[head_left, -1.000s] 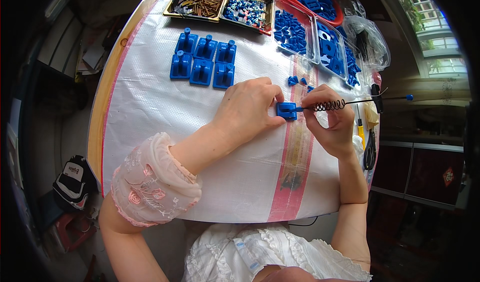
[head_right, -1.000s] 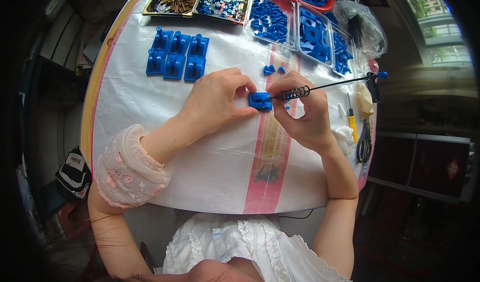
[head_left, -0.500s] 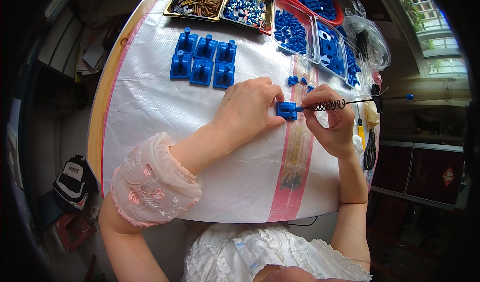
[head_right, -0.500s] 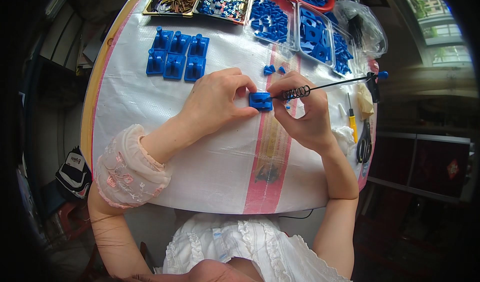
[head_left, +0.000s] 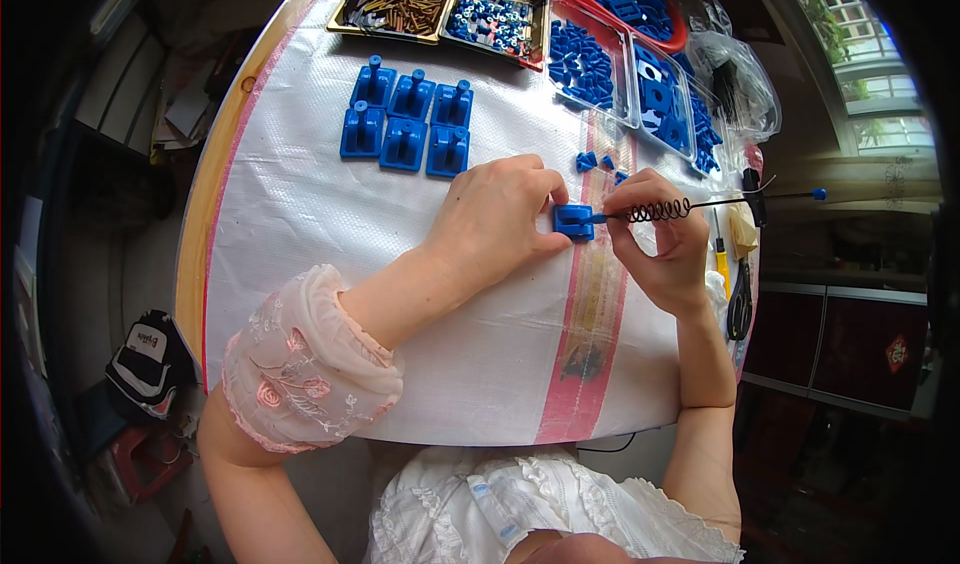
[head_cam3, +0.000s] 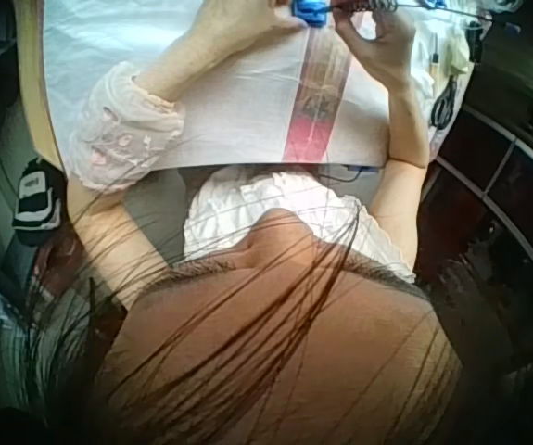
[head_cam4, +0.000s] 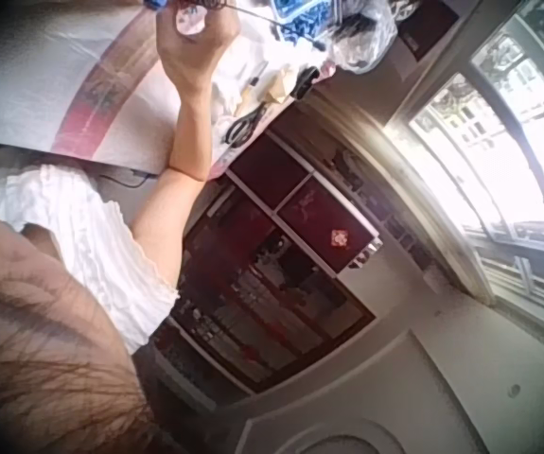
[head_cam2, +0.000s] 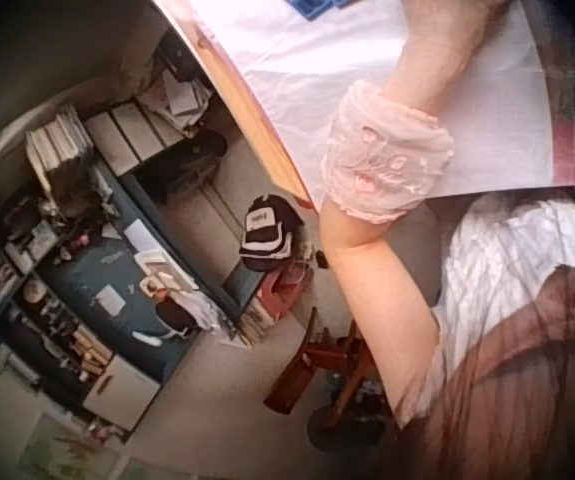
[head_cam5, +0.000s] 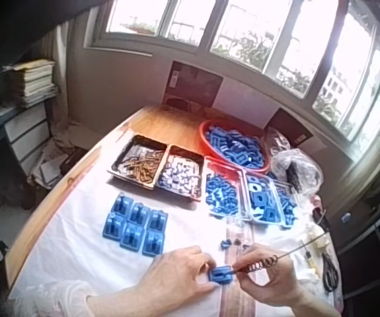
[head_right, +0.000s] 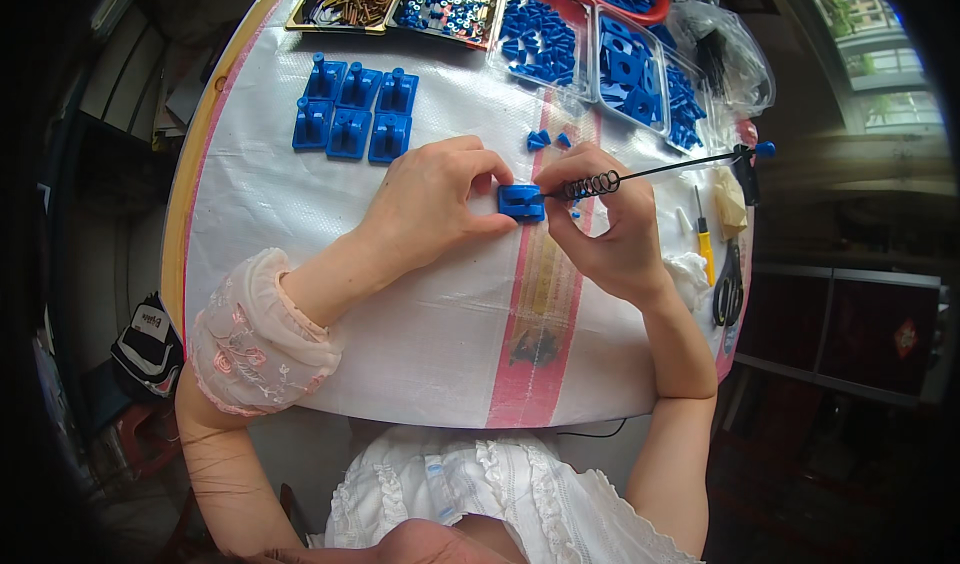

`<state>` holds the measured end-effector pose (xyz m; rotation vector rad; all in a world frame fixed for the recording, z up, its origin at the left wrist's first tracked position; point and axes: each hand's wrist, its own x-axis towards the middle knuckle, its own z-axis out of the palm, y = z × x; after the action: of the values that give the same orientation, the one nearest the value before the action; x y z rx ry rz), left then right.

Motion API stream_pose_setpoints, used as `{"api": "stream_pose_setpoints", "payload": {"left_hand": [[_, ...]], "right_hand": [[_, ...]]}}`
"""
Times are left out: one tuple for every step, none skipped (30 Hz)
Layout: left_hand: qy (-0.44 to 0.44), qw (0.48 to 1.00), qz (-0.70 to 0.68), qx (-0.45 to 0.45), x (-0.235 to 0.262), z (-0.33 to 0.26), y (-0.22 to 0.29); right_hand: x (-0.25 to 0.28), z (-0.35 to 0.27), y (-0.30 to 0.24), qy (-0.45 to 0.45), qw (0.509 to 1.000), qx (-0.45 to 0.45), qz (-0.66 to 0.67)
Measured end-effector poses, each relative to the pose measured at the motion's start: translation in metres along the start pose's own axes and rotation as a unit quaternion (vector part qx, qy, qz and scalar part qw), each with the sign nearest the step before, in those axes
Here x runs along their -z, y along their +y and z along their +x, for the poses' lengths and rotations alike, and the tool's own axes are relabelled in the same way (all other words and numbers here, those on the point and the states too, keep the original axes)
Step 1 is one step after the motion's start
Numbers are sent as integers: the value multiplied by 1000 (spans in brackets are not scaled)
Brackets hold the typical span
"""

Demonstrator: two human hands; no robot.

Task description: Assembling small blue LED plastic fixture components on a workbench.

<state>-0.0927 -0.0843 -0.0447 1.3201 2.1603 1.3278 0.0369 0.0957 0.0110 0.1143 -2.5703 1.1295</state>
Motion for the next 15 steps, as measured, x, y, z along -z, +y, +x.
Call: {"api": "stream_pose_setpoints", "payload": {"left_hand": [[0, 1000, 0, 0, 0, 0, 0], [1, 1000, -1, 0, 0, 0, 0], [2, 1000, -2, 0, 0, 0, 0], [3, 1000, -2, -1, -1, 0, 0], [3, 1000, -2, -1, -1, 0, 0], [2, 1000, -2, -1, -1, 0, 0], [1, 1000, -2, -1, -1, 0, 0], [1, 1000, -2, -2, -1, 0, 0], [0, 1000, -1, -3, -1, 0, 0], [1, 1000, 0, -3, 0, 0, 0], [1, 1000, 0, -1, 0, 0, 0], [1, 1000, 0, 1, 1, -1, 1], [0, 1000, -1, 2, 0, 0, 0], [0, 1000, -3, 1, 0, 0, 0], [0, 1000, -4, 1, 0, 0, 0]], "right_hand": [[0, 0, 0, -1, 1000, 2, 0], [0, 0, 0, -2, 1000, 3, 0], [0, 1, 0, -2, 1000, 4, -1], [0, 0, 1, -3, 1000, 5, -2], [0, 0, 1, -3, 1000, 6, -2], [1, 0, 1, -3, 1000, 6, -2], [1, 0, 1, -2, 1000, 5, -2], [1, 0, 1, -2, 1000, 5, -3], [1, 0, 0, -1, 1000, 5, -3], [0, 0, 0, -2, 1000, 5, -2], [0, 1, 0, -2, 1000, 6, -1], [0, 1, -1, -3, 1000, 6, -1], [0, 1, 0, -3, 1000, 4, -2], [0, 1, 0, -3, 1000, 2, -3], [0, 0, 0, -2, 1000, 2, -3]]}}
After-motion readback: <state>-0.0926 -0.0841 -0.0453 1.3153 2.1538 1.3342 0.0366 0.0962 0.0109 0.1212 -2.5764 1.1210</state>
